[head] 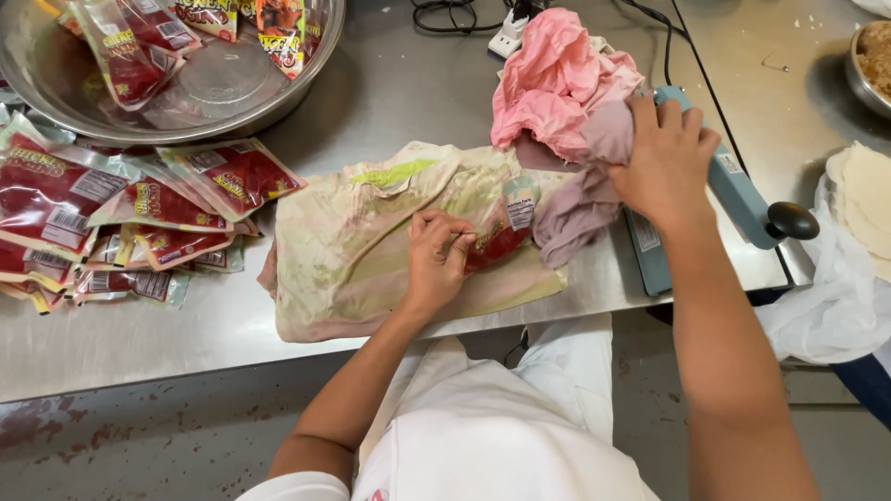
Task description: The person wipes small red and white food packets one by one with a cloth, then uses a heat-sealing machine to seal the top of each packet before setting them aside on a table.
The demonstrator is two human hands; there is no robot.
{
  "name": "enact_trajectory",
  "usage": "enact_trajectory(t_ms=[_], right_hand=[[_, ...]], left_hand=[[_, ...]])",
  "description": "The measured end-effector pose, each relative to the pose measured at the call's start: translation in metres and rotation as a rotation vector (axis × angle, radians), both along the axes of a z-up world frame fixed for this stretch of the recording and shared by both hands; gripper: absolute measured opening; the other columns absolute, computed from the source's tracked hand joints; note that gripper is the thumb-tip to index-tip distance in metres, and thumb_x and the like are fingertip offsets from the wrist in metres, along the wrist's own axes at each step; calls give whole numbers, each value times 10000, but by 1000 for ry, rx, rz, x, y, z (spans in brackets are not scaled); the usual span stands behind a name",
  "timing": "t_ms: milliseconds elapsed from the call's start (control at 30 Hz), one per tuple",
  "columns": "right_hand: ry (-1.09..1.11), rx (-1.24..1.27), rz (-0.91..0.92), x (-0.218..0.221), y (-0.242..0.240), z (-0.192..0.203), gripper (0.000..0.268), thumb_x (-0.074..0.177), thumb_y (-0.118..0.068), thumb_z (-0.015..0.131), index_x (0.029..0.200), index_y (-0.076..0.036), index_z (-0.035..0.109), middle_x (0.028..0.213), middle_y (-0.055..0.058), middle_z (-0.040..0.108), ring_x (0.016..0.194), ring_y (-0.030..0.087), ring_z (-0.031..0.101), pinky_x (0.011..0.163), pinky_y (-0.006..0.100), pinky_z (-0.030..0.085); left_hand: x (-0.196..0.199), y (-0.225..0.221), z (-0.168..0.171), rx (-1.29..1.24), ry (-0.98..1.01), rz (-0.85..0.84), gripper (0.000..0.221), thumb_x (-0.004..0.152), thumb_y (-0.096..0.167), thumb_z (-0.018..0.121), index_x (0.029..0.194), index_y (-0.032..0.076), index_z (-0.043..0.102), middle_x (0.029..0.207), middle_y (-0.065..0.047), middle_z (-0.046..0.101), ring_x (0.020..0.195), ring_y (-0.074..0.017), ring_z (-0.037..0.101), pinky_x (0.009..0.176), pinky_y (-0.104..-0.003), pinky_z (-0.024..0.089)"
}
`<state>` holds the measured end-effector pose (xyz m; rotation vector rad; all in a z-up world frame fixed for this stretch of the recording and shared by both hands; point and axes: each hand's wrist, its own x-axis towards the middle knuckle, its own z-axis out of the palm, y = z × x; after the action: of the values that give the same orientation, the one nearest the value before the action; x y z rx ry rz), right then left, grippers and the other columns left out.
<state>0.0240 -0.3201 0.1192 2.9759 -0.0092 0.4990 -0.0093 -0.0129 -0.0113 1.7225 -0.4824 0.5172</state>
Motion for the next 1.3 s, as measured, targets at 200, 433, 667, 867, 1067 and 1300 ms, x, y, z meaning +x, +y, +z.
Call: enact_trajectory(t_ms=[200, 433, 667, 867, 1067, 1300], right_hand=[[106, 935, 215, 0, 22, -77, 493, 896, -133, 724, 1373, -76, 609, 1075, 168, 719, 986, 312, 688, 822, 400, 567], [156, 1392, 224, -16, 50, -142, 131, 1037, -128, 681, 909, -155, 694, 734, -55, 642, 728, 43, 568, 713, 191, 476], [1, 1606, 131, -52, 73, -137, 131, 1031, -129, 698, 900, -131, 685, 689, -65, 587, 661, 26, 537, 639, 149, 440], [-31, 1618, 90, -60, 69, -159, 157, 1038, -101, 678, 885, -131, 687, 664, -105, 528, 623, -8, 463, 584, 123, 379], [109, 1288, 232, -67, 66, -98, 175, 964, -161, 745, 1108, -113, 659, 871, 20, 619, 835, 144, 551, 762, 285, 422], [413, 487, 473, -44, 102, -15, 117, 947, -317, 684, 922, -208, 719, 925, 27, 703, 999, 324, 568, 868, 481, 383]], left_hand=[[4, 3, -4, -7, 0, -21, 18, 943, 152, 742, 948, 155, 726, 860, 2, 699, 1019, -259, 582, 960, -389, 389], [2, 6, -13, 14, 159, -31, 86, 1034, 223, 623, 1038, 151, 670, 905, -29, 710, 1013, -277, 648, 1045, -445, 372], [13, 6, -3, -9, 300, 0, 121, 1072, 202, 509, 1051, 110, 584, 943, -131, 737, 1026, -401, 628, 1072, -530, 354], [4, 7, 4, -60, 398, -39, 77, 1043, 129, 538, 994, 100, 588, 721, -103, 658, 746, -313, 608, 801, -445, 470], [-3, 16, -5, -57, 427, -116, 71, 1037, 113, 552, 988, 72, 584, 664, -89, 662, 609, -231, 605, 653, -369, 495], [-16, 20, 12, 63, 367, -118, 75, 1062, 191, 540, 1055, 137, 591, 1139, -53, 784, 1036, -351, 714, 961, -426, 468]])
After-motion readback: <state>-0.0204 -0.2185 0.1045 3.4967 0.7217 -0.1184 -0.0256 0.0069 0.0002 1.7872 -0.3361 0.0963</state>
